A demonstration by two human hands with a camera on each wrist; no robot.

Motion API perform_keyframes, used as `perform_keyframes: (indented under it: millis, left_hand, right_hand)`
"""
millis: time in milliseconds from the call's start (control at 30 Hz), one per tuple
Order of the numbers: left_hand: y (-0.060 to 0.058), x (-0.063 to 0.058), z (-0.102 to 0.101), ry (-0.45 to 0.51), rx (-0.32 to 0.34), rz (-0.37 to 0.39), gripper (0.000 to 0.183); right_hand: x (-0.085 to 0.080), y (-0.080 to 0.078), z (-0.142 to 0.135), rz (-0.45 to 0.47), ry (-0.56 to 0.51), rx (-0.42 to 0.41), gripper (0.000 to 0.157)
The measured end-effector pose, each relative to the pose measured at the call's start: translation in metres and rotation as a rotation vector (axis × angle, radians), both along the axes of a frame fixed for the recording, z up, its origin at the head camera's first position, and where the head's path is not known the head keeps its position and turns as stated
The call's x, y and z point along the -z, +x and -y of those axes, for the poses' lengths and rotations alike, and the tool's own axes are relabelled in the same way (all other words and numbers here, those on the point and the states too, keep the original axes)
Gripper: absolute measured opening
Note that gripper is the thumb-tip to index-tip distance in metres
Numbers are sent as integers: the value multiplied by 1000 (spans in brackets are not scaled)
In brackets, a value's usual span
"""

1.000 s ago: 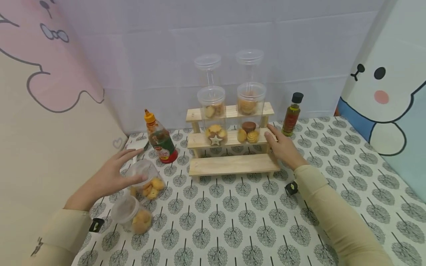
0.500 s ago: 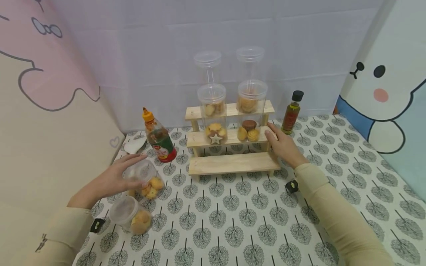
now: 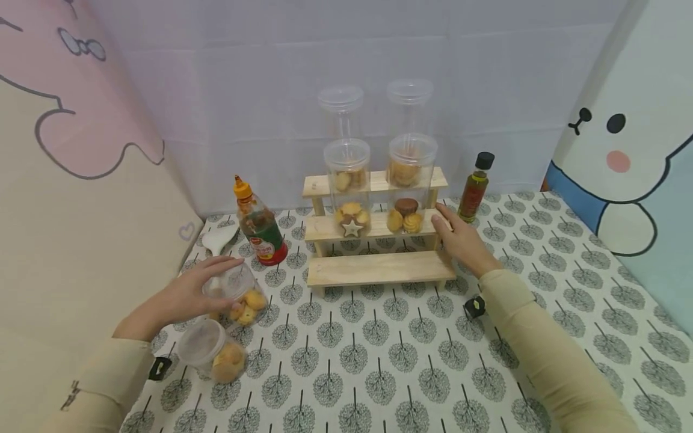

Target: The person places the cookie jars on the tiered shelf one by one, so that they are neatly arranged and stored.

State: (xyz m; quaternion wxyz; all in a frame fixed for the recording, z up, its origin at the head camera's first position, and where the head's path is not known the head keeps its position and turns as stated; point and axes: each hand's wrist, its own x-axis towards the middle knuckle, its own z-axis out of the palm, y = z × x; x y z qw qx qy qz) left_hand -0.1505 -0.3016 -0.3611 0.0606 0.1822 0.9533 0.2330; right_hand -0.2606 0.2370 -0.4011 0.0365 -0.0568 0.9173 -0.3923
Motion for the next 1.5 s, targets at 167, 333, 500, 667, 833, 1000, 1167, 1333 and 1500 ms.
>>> perform_keyframes:
  millis: [167,333,500,667,833,1000,1167,1333,1500]
  left_hand:
    - [0,-2,0,-10,5,-9,84]
    - [0,-2,0,-18,4,-22,81]
    - [0,-2,0,-26,-1,-27,82]
    - [0,-10,-2,-7,-5,-29,81]
    - [-2,-26,-8,11,-8,-85,81]
    - [-5,-41,-20,13,-1,-124,82]
    - [-1,-50,-42,7,-13,-149,82]
    - [3,-55,-70,41,15,-173,82]
    - [-1,-62,-101,55,66,-193,80]
  right_hand:
    - [2,1,-1,-1,-11,0,73]
    - [3,1,-1,-16,-15,-7,73]
    - [2,0,-1,-19,-13,-11,72]
    - [3,1,0,-18,-12,-9,72]
    - [3,0,-1,-20,-14,-12,72]
    - [3,0,-1,-26,-14,-16,72]
    - [5,-1,0,-28,-8,-21,72]
    - [6,-1,-1,-36,-4,-14,72]
    - [5,-3,-3,-46,-4,-10,73]
